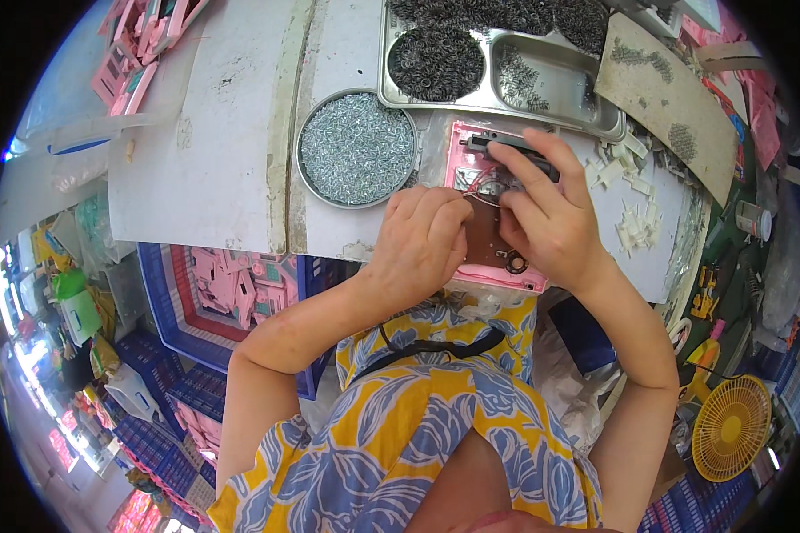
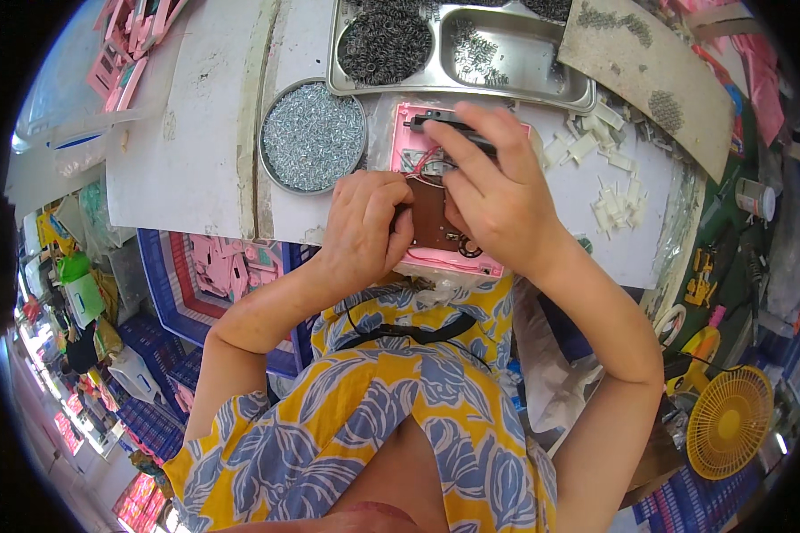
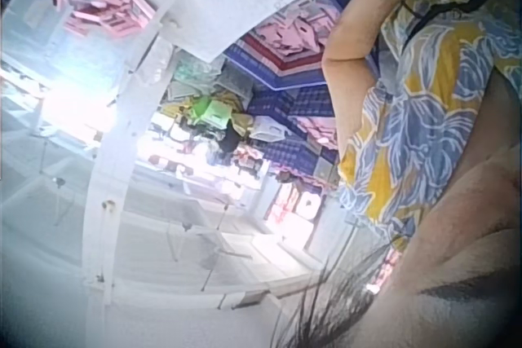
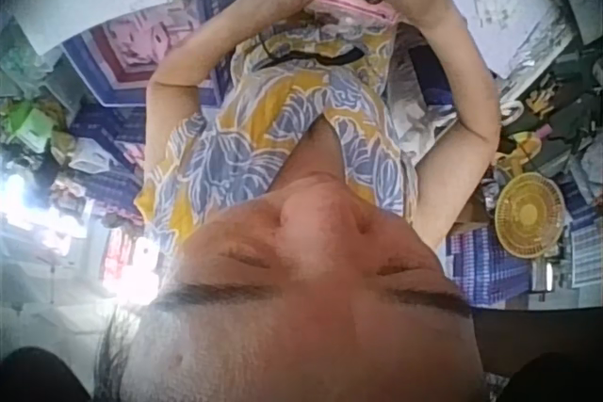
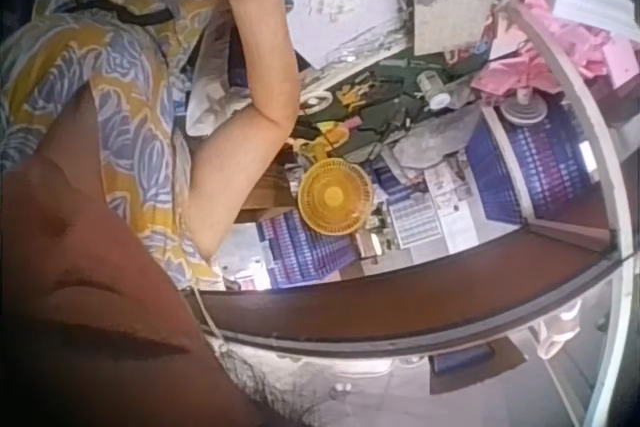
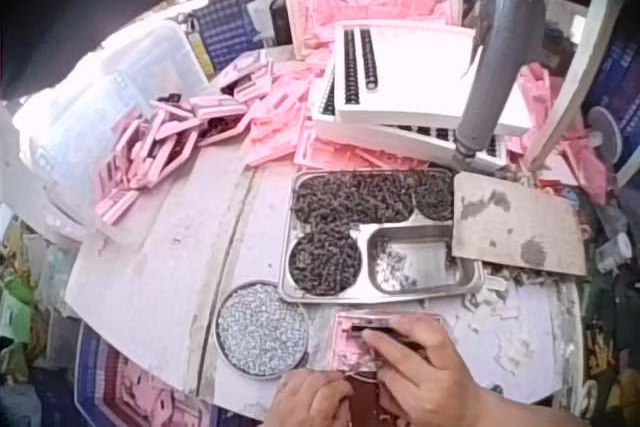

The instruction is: Assembling and soldering internal components of a pink toy electronic device.

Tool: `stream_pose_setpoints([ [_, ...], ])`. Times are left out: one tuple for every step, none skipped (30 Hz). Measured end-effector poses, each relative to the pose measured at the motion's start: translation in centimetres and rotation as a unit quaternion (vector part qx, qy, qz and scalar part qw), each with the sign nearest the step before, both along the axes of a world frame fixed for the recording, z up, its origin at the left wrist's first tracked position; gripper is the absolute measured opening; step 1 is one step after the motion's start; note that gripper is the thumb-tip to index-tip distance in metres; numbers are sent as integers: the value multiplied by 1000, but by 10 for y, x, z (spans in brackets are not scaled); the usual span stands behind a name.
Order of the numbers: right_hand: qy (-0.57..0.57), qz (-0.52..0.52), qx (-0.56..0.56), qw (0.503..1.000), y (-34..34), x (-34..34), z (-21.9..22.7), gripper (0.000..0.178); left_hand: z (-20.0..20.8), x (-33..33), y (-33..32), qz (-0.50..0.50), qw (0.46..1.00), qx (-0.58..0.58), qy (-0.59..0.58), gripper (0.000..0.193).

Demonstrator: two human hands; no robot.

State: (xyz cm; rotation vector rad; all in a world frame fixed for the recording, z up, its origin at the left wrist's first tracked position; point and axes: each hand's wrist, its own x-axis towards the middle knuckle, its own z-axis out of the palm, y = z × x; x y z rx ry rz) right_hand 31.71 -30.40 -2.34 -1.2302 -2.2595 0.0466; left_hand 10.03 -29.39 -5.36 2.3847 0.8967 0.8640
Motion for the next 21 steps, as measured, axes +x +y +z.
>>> stream_pose_setpoints([
  [-1, -19, -14, 1000, -4, 2, 3, 19, 0, 0, 0, 2, 1000, -3, -1, 36],
  [-2, -37, -28, 999, -6, 2, 6, 20, -1, 0, -1, 4, 1000, -5, -1, 36],
  [14, -48, -44, 998, -8, 2, 9, 20, -1, -1, -1, 2, 1000, -6, -4, 36],
  [31, -59, -60, 996, -10, 0, 13, 21, -2, -1, -1, 1, 1000, -6, -7, 36],
  [47, -70, -76, 994, -10, -2, 14, 21, -3, -1, -1, 1, 1000, -6, -9, 36],
  [41, -74, -73, 994, -10, -4, 14, 21, -3, -1, 0, -1, 1000, -9, -10, 36],
  [35, -78, -71, 994, -8, -7, 13, 20, -3, -1, 0, -1, 1000, -13, -11, 35],
  [29, -81, -68, 994, -7, -8, 11, 20, -3, 0, 0, -2, 1000, -16, -12, 35],
  [21, -73, -51, 996, -5, -9, 6, 20, -4, 0, 1, -1, 1000, -12, -15, 35],
  [13, -64, -34, 997, -3, -9, 0, 20, -6, 0, 0, 0, 1000, -8, -19, 34],
  [4, -56, -17, 998, 0, -8, -4, 21, -6, 0, 1, 1, 1000, -5, -22, 34],
  [8, -53, -15, 998, 1, -8, -5, 19, -6, -1, 1, 2, 1000, -6, -20, 34],
  [23, -52, -30, 998, 2, -6, -5, 18, -4, -1, 1, 2, 1000, -8, -18, 33],
  [39, -51, -46, 997, 1, -3, -5, 17, -3, -1, 1, 2, 1000, -10, -16, 33],
  [53, -50, -62, 995, 1, 0, -4, 16, -2, -1, 1, 2, 1000, -11, -11, 33],
  [79, -57, -82, 992, 0, 4, -3, 15, -1, -1, 1, 1, 1000, -11, -7, 32],
  [105, -64, -101, 987, -3, 9, -1, 14, 0, -1, 2, 0, 1000, -11, -2, 32],
  [132, -70, -120, 982, -5, 14, 0, 13, 1, -1, 2, 1, 1000, -15, 5, 32],
  [155, -80, -135, 975, -8, 21, 3, 12, 2, -1, 2, 1, 1000, -18, 13, 33],
  [177, -90, -151, 968, -11, 29, 7, 12, 3, -1, 2, 1, 1000, -22, 21, 33],
  [200, -103, -165, 960, -14, 34, 11, 12, 7, -1, 4, -6, 999, -31, 34, 34],
])
